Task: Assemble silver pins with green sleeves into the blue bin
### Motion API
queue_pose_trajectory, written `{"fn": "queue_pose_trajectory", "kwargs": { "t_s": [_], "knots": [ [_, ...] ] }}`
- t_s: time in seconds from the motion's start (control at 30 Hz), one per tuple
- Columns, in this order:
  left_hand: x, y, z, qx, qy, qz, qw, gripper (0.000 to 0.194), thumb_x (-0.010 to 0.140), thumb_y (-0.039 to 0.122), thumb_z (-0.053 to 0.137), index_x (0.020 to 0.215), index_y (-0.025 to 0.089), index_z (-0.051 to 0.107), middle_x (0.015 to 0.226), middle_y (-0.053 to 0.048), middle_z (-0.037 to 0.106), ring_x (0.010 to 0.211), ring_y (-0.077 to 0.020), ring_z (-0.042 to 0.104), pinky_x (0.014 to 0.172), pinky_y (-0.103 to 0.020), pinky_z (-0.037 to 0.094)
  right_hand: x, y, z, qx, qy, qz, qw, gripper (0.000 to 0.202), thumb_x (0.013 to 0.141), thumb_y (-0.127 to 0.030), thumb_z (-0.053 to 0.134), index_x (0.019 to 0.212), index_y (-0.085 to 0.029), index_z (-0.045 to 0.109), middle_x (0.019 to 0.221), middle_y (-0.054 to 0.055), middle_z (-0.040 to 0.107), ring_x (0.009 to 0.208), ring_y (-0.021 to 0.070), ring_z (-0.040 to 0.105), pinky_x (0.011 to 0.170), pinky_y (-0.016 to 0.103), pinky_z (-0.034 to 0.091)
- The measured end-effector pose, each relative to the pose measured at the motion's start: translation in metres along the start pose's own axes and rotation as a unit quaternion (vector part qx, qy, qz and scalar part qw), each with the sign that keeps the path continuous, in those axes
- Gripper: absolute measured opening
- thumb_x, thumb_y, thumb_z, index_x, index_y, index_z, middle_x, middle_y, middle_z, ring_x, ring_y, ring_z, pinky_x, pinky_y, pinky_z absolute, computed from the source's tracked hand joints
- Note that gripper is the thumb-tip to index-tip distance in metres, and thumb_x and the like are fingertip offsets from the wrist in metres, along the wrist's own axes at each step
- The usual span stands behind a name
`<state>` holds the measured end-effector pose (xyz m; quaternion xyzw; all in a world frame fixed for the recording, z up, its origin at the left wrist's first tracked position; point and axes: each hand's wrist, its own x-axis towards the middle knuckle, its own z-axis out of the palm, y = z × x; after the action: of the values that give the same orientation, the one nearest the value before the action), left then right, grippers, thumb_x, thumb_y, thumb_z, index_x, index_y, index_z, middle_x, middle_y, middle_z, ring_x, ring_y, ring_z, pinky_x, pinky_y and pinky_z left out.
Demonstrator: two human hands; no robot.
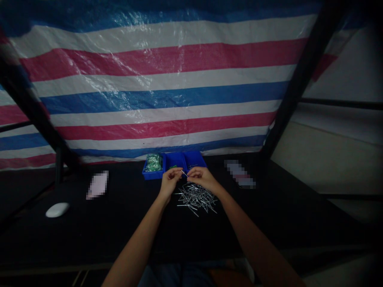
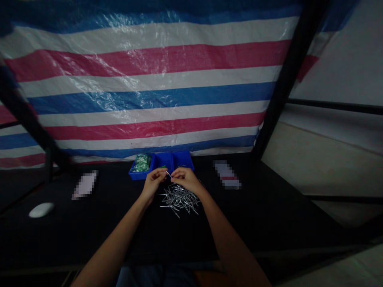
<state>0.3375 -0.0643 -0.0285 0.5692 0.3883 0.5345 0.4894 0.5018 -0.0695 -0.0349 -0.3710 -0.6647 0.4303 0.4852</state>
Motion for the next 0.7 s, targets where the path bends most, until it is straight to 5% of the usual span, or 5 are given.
{"fn": "queue_pose_trajectory", "kwargs": {
  "t_s": [0.37,0.7],
  "knots": [
    [-0.002,0.002,0.004,0.039,-0.020,0.028,0.999,0.026,0.067,0.033,0.063,0.086,0.015,0.066,0.078,-0.004,0.064,0.065,-0.0104,0.052,0.060,-0.022,0.039,0.002,0.015,0.006,0.001,-0.017,0.040,0.999,0.034,0.059,-0.030,0.068,0.086,-0.016,0.055,0.062,-0.001,0.062,0.049,0.0103,0.051,0.047,0.021,0.034],
    [-0.003,0.004,0.006,0.053,-0.019,0.057,0.997,0.027,0.063,0.034,0.065,0.081,0.014,0.067,0.075,-0.005,0.063,0.063,-0.0106,0.051,0.058,-0.022,0.038,0.004,0.016,-0.004,-0.116,0.039,-0.026,0.992,0.021,0.066,-0.031,0.062,0.077,-0.013,0.066,0.070,0.004,0.065,0.051,0.0103,0.049,0.048,0.022,0.036]
  ]
}}
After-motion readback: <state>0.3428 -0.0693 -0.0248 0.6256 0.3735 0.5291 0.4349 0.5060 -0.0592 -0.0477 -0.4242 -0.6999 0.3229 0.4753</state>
